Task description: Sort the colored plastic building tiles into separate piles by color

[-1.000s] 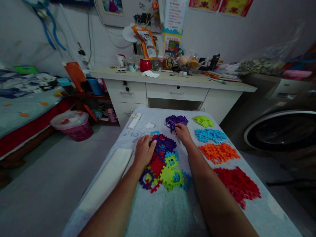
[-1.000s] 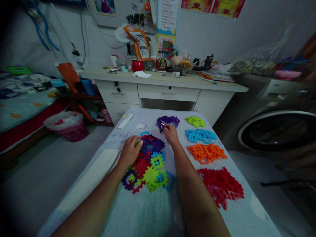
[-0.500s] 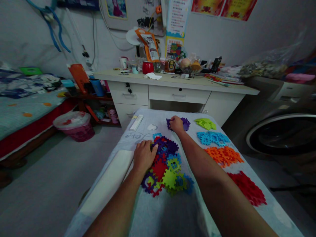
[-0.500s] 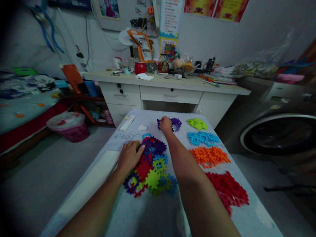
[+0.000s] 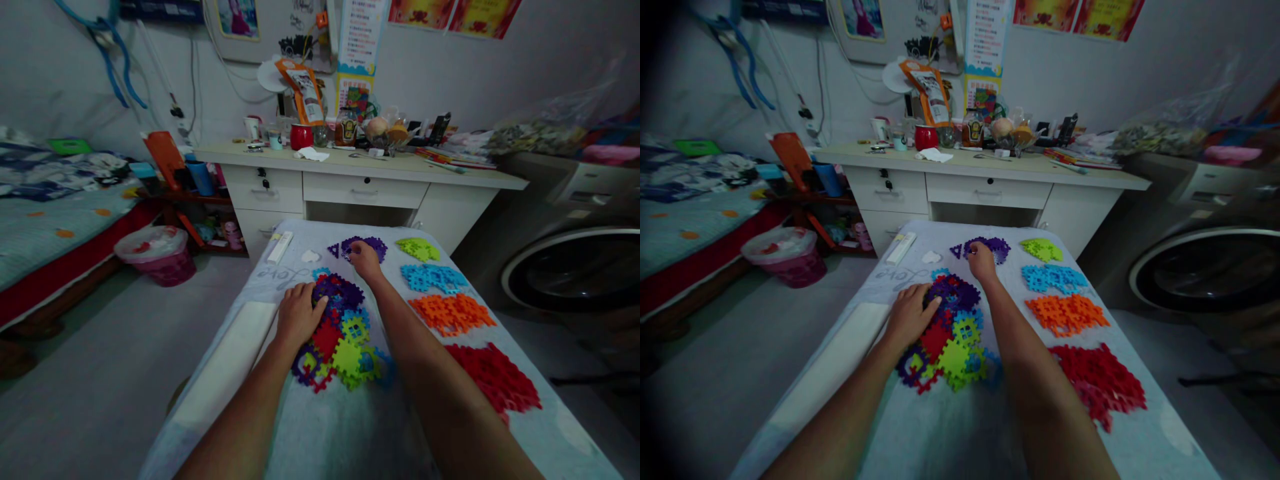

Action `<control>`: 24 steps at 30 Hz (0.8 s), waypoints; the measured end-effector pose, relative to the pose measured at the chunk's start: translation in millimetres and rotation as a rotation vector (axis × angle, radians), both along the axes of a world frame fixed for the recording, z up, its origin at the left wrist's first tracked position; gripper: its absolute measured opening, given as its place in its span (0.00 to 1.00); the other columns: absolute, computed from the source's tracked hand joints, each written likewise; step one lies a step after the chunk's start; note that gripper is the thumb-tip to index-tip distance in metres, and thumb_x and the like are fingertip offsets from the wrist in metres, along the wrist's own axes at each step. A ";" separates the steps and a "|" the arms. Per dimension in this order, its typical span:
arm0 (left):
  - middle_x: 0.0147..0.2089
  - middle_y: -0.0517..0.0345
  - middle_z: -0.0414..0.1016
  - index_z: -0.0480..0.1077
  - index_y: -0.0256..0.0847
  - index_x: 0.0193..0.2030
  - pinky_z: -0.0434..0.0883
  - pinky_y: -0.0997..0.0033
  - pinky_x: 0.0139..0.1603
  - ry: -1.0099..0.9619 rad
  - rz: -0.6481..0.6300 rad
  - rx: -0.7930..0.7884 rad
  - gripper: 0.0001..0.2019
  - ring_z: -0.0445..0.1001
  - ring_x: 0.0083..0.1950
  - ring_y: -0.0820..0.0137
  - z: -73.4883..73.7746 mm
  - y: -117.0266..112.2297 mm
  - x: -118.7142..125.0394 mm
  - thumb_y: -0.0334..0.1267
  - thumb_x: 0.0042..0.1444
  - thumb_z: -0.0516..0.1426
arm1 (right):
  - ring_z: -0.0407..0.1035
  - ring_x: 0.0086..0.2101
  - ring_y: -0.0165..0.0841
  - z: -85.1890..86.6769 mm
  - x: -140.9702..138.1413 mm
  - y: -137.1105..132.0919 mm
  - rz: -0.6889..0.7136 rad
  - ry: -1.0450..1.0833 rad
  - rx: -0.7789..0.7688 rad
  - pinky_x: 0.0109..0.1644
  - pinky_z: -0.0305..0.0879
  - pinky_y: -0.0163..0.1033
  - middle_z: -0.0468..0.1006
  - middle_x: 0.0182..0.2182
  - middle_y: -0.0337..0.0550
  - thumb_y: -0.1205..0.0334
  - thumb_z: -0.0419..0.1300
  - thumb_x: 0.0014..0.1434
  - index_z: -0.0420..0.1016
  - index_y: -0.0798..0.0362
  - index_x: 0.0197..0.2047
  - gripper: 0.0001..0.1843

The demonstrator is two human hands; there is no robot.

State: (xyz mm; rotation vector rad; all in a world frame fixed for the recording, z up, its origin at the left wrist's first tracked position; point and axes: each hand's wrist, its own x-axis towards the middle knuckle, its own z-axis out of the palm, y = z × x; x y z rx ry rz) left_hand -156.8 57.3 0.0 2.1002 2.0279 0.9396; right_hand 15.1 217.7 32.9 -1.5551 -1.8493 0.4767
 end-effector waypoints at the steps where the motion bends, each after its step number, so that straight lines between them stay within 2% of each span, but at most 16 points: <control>1: 0.51 0.45 0.74 0.69 0.41 0.54 0.64 0.54 0.56 -0.004 -0.016 -0.005 0.19 0.70 0.53 0.56 0.1 0.2 0.4 0.49 0.62 0.52 | 0.73 0.45 0.36 1.2 4.5 -7.3 0.036 -0.015 0.000 0.52 0.66 0.40 0.80 0.44 0.46 0.73 0.57 0.53 0.76 0.54 0.46 0.17; 7: 0.53 0.47 0.74 0.69 0.42 0.53 0.64 0.55 0.58 -0.023 -0.087 -0.007 0.18 0.70 0.55 0.57 -0.5 1.8 0.8 0.49 0.61 0.53 | 0.74 0.43 0.37 8.5 22.1 -36.6 0.280 -0.185 -0.075 0.51 0.67 0.39 0.81 0.43 0.47 0.73 0.57 0.54 0.79 0.55 0.43 0.15; 12: 0.56 0.47 0.73 0.68 0.42 0.56 0.64 0.54 0.60 -0.015 -0.131 -0.009 0.20 0.69 0.56 0.57 -4.0 3.6 1.1 0.49 0.62 0.53 | 0.72 0.52 0.37 9.3 4.7 -35.7 0.362 -0.283 -0.083 0.59 0.62 0.39 0.79 0.50 0.50 0.74 0.53 0.59 0.78 0.55 0.50 0.19; 15: 0.57 0.47 0.72 0.68 0.40 0.57 0.64 0.53 0.62 -0.028 -0.169 -0.018 0.21 0.69 0.58 0.57 -4.9 4.0 1.7 0.48 0.62 0.53 | 0.70 0.54 0.37 10.2 -6.8 -33.8 0.414 -0.305 -0.104 0.59 0.61 0.37 0.77 0.53 0.51 0.73 0.51 0.61 0.76 0.57 0.53 0.20; 19: 0.57 0.47 0.72 0.67 0.39 0.57 0.65 0.55 0.62 -0.102 -0.205 -0.007 0.20 0.69 0.59 0.59 -3.3 3.6 2.0 0.46 0.62 0.53 | 0.70 0.54 0.36 12.3 0.5 -40.0 0.432 -0.349 -0.144 0.58 0.61 0.37 0.77 0.54 0.50 0.71 0.54 0.60 0.75 0.57 0.54 0.19; 24: 0.58 0.46 0.70 0.65 0.39 0.58 0.66 0.57 0.63 -0.200 -0.220 -0.004 0.21 0.69 0.60 0.61 -1.9 3.1 2.5 0.46 0.62 0.52 | 0.70 0.53 0.39 6.8 23.6 -51.5 0.370 -0.391 -0.165 0.56 0.63 0.39 0.76 0.54 0.50 0.67 0.60 0.57 0.73 0.55 0.56 0.22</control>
